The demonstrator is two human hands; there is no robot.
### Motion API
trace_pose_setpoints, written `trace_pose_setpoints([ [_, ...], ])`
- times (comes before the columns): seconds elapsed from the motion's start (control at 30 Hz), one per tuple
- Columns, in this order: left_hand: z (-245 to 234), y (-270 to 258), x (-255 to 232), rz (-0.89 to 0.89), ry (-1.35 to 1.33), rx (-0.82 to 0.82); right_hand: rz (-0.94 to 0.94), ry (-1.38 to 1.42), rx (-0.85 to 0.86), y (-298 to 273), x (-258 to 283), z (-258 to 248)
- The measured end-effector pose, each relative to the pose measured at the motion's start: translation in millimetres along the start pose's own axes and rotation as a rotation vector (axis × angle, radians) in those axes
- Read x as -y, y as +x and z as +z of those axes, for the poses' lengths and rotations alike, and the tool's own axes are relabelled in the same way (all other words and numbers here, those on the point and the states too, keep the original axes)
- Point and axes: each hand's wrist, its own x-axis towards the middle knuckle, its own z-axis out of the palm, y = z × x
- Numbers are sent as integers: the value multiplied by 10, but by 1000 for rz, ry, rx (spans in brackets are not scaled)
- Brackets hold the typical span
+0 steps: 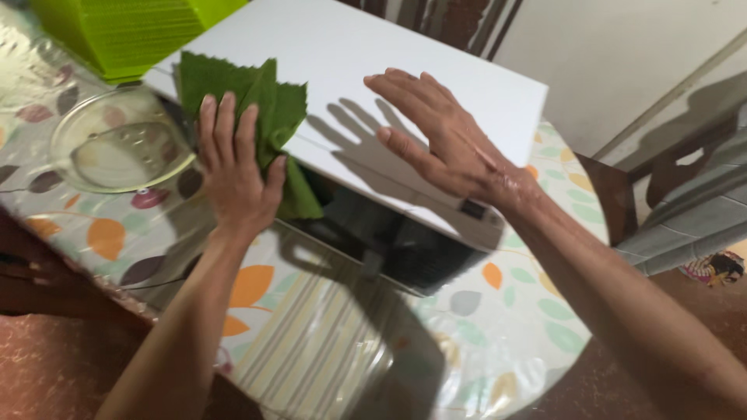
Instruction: The person wipes the exterior surfaces of a white microwave oven using a green cloth. They clean the top, front, and side panels in a repetitive wiping motion.
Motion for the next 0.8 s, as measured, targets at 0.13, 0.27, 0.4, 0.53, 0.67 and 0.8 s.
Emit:
trace_pose_setpoints([
  [0.13,387,117,345,-134,-35,-183,139,11,77,423,140,297],
  [0.27,561,148,524,-362,-139,-296,276,36,114,650,197,537],
  [0.4,747,263,754,-571,-298,-381,179,-33,124,787,161,713],
  [0.53,1048,310,1291,-926,-604,-423,157,-26,138,908,203,820],
  [0.67,1259,117,1833,-649,-258,-247,241,52,138,1039,359,816],
  [0.8,1147,-60,1713,-770,-407,-204,311,109,147,1079,547,758],
])
